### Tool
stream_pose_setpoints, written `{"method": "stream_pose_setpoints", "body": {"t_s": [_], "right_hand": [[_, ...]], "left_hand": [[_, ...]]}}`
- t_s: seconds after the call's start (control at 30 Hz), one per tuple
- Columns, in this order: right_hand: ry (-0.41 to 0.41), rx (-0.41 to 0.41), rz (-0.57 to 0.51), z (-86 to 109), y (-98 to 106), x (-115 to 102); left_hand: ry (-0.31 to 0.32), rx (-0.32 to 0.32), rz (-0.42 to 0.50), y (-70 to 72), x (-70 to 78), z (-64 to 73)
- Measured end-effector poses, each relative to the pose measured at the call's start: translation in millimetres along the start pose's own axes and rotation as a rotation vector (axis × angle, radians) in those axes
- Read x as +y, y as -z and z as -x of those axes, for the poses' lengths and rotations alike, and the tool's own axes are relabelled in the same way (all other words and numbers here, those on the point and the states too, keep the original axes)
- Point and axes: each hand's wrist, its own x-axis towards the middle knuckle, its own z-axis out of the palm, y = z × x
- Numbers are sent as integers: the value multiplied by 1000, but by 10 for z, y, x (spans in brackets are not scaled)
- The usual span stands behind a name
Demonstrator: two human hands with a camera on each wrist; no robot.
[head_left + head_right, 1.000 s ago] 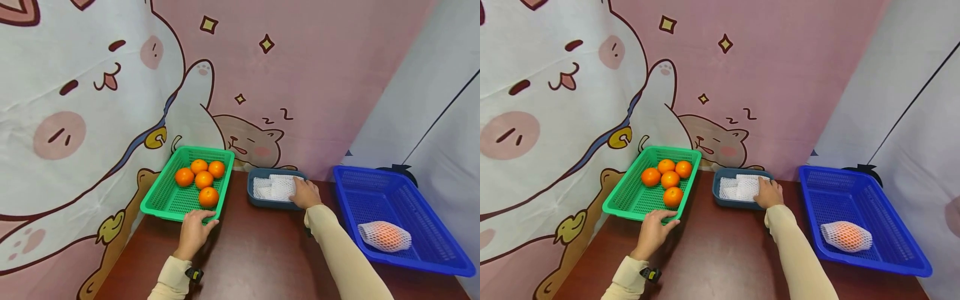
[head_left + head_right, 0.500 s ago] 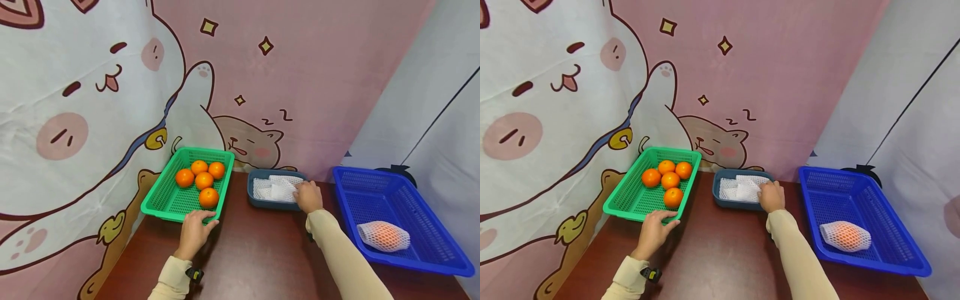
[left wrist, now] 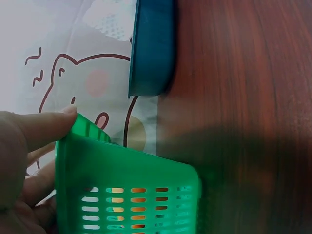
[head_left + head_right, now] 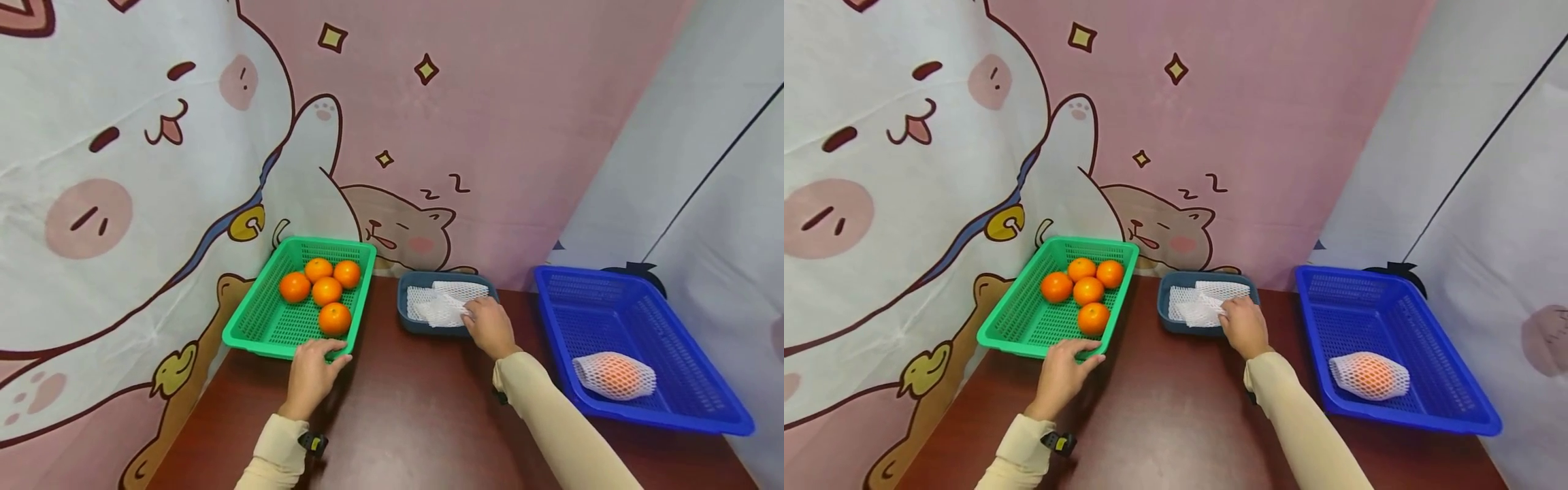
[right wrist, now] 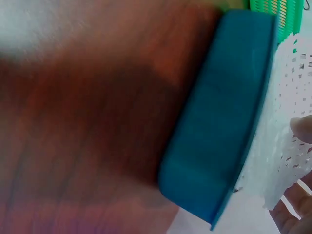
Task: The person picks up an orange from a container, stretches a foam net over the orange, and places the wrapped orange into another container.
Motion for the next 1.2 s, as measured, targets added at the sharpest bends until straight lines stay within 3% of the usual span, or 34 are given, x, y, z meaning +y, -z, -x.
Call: {"method": "stream_pose_setpoints", "body": {"t_s": [0.17, 0.27, 0.33, 0.47, 0.6, 0.73, 0.87, 0.97, 1.07, 1.2], "right_hand": [[-1, -37, -4, 35, -71, -49], [-5, -37, 3, 46, -76, -39], [-12, -32, 3, 51, -70, -26], [-25, -28, -14, 64, -76, -11], [-74, -22, -46, 50, -110, -1], [-189, 15, -73, -14, -121, 28], [-297, -16, -98, -61, -106, 63], [-333, -37, -117, -59, -88, 74], [-328, 20, -140, -25, -63, 51], [-253, 130, -196, 58, -20, -62]], "left_hand": [[104, -149, 71, 134, 8, -134], [184, -243, 83, 239, -6, -356], [213, -311, 41, 283, -36, -554], [205, -464, -80, 273, -130, -951], [236, -603, -166, 174, -245, -1186], [295, -675, -188, 46, -356, -1235], [324, -685, -164, -84, -443, -1186], [334, -682, -138, -156, -495, -1130], [351, -664, -108, -223, -541, -1073], [397, -620, -68, -303, -603, -999]]}}
